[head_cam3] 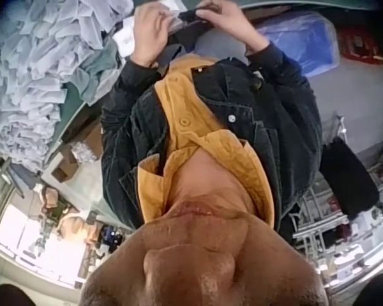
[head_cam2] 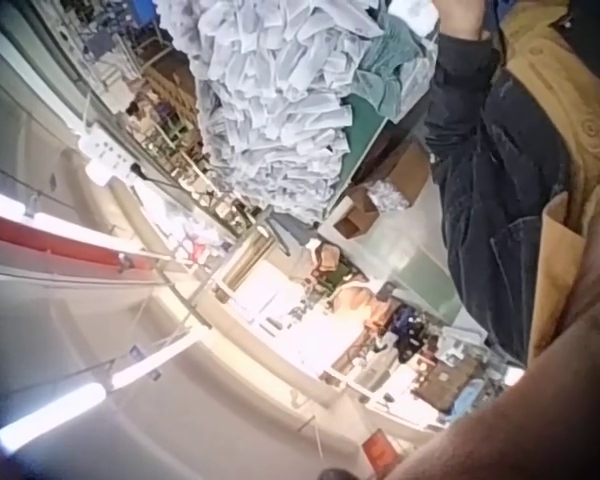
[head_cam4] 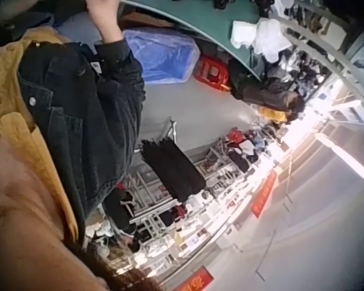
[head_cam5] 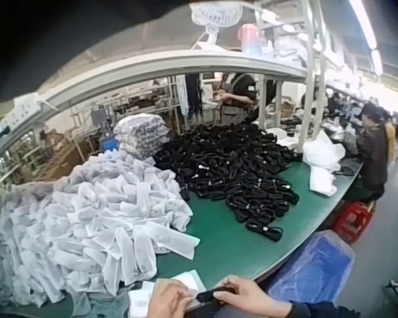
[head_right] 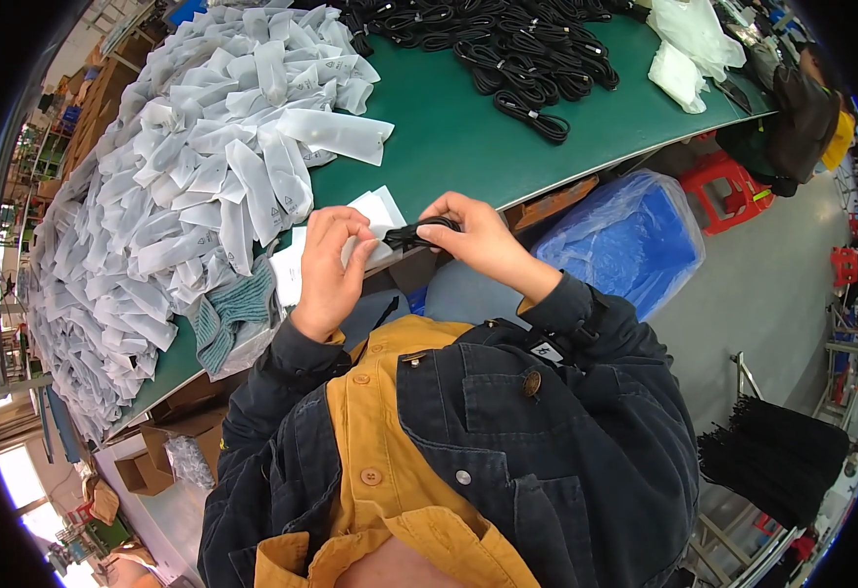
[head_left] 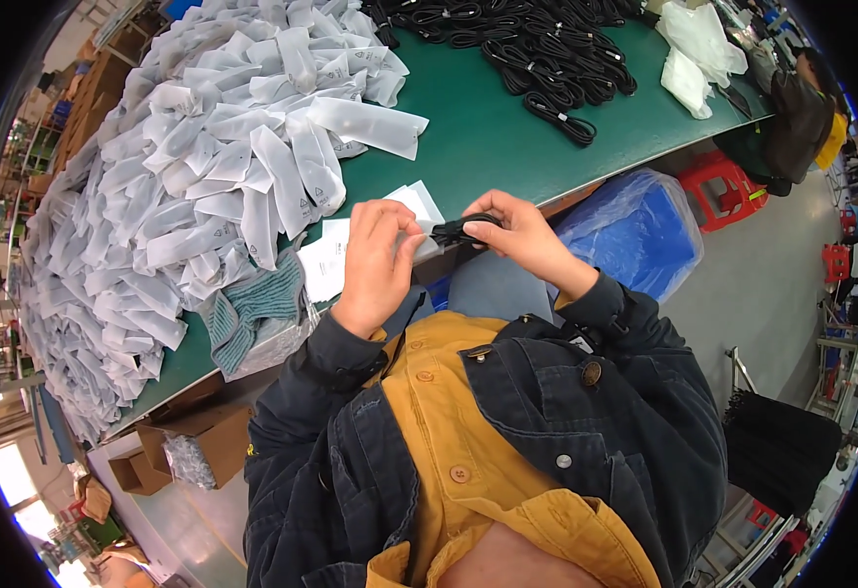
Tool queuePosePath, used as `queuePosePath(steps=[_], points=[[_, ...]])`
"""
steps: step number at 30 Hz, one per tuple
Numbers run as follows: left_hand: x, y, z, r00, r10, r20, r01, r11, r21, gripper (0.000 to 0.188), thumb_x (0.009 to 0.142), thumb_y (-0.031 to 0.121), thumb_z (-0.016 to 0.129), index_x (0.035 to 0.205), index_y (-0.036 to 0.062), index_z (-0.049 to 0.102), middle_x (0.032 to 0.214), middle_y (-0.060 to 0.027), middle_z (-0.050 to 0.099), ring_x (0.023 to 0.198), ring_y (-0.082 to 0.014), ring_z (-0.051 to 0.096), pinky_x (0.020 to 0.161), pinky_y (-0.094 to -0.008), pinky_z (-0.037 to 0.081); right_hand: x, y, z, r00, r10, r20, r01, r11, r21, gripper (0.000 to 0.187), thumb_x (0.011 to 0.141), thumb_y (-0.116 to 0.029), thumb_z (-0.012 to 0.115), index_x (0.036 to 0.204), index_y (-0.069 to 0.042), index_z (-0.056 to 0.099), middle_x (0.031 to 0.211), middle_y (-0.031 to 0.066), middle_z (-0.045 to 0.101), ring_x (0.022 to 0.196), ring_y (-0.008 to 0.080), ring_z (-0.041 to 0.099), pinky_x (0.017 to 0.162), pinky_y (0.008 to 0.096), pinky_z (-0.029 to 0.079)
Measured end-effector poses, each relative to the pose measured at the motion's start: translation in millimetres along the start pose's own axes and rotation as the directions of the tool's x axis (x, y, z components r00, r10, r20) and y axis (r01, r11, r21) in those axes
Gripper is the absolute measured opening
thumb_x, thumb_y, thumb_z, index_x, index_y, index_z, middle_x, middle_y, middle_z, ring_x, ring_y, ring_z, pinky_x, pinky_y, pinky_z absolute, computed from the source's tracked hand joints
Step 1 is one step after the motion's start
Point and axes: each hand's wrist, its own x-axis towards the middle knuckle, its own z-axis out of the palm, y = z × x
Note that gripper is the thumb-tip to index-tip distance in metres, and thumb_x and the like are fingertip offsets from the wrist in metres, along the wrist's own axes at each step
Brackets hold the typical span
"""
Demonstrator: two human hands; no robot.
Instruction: The person packages cables by hand, sliding each cable into a plastic sleeve and placing the finished item onto a pile. The person also occasionally gathers and moves the piles of packaged cables across the work surface.
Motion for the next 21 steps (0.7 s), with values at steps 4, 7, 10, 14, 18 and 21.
queuePosePath(steps=[4, 7, 10, 14, 18, 21], points=[[14.7, 0.3, -8.4, 0.998, -0.057, -0.004, 0.057, 0.997, -0.056, 0.011, 0.083, 0.000, 0.067, 0.090, 0.0025, 0.058, 0.101, -0.0092, 0.060, 0.095, -0.0207, 0.056, 0.083, -0.0316, 0.045, 5.7, -5.9, 10.6, 0.763, -0.642, 0.069, 0.621, 0.701, -0.351, 0.029, 0.081, -0.003, 0.074, 0.109, -0.005, 0.067, 0.103, 0.0075, 0.060, 0.083, 0.0161, 0.059, 0.066, 0.0275, 0.049], [21.6, 0.5, -17.5, 0.988, -0.151, 0.024, 0.152, 0.968, -0.199, 0.010, 0.083, 0.000, 0.066, 0.089, 0.0022, 0.059, 0.104, -0.0091, 0.059, 0.094, -0.0226, 0.055, 0.080, -0.0326, 0.045, 8.4, -23.6, 22.2, 0.536, -0.834, 0.129, 0.800, 0.453, -0.394, 0.026, 0.083, -0.003, 0.072, 0.108, -0.004, 0.066, 0.104, 0.0100, 0.060, 0.090, 0.0170, 0.059, 0.071, 0.0278, 0.050], [29.7, -4.9, -28.3, 0.923, -0.356, 0.150, 0.382, 0.785, -0.487, 0.008, 0.090, 0.009, 0.065, 0.092, 0.0019, 0.061, 0.101, -0.0044, 0.061, 0.090, -0.0155, 0.056, 0.079, -0.0287, 0.045, 10.0, -39.2, 34.1, 0.494, -0.869, 0.010, 0.823, 0.464, -0.329, 0.026, 0.082, -0.002, 0.072, 0.107, -0.004, 0.067, 0.104, 0.0111, 0.060, 0.092, 0.0197, 0.060, 0.072, 0.0295, 0.051], [53.1, -35.3, -71.8, 0.890, -0.437, 0.127, 0.382, 0.564, -0.732, 0.019, 0.097, 0.020, 0.061, 0.102, 0.0018, 0.065, 0.094, -0.0006, 0.062, 0.081, -0.0109, 0.055, 0.078, -0.0246, 0.044, 23.1, -46.1, 11.0, 0.408, -0.913, -0.033, 0.757, 0.358, -0.547, 0.026, 0.081, -0.001, 0.072, 0.107, -0.005, 0.067, 0.103, 0.0115, 0.060, 0.094, 0.0240, 0.060, 0.074, 0.0331, 0.051], [84.2, -42.3, -122.9, 0.779, -0.488, -0.393, 0.204, 0.791, -0.577, 0.023, 0.096, 0.019, 0.063, 0.111, 0.0026, 0.065, 0.092, -0.0012, 0.061, 0.078, -0.0109, 0.054, 0.075, -0.0252, 0.046, 49.0, -42.6, -57.1, 0.348, -0.931, -0.109, 0.239, 0.201, -0.950, 0.023, 0.081, -0.008, 0.072, 0.104, -0.006, 0.067, 0.104, 0.0107, 0.061, 0.095, 0.0306, 0.059, 0.079, 0.0388, 0.050], [65.5, -33.3, -97.3, 0.862, -0.099, -0.498, 0.167, 0.981, 0.095, 0.023, 0.092, 0.016, 0.067, 0.112, 0.0051, 0.065, 0.095, -0.0019, 0.062, 0.078, -0.0110, 0.055, 0.072, -0.0276, 0.048, 56.4, -10.7, -111.7, 0.465, -0.864, -0.192, -0.105, 0.162, -0.981, 0.027, 0.082, -0.012, 0.071, 0.108, -0.007, 0.065, 0.104, 0.0105, 0.061, 0.096, 0.0316, 0.059, 0.079, 0.0396, 0.050]])
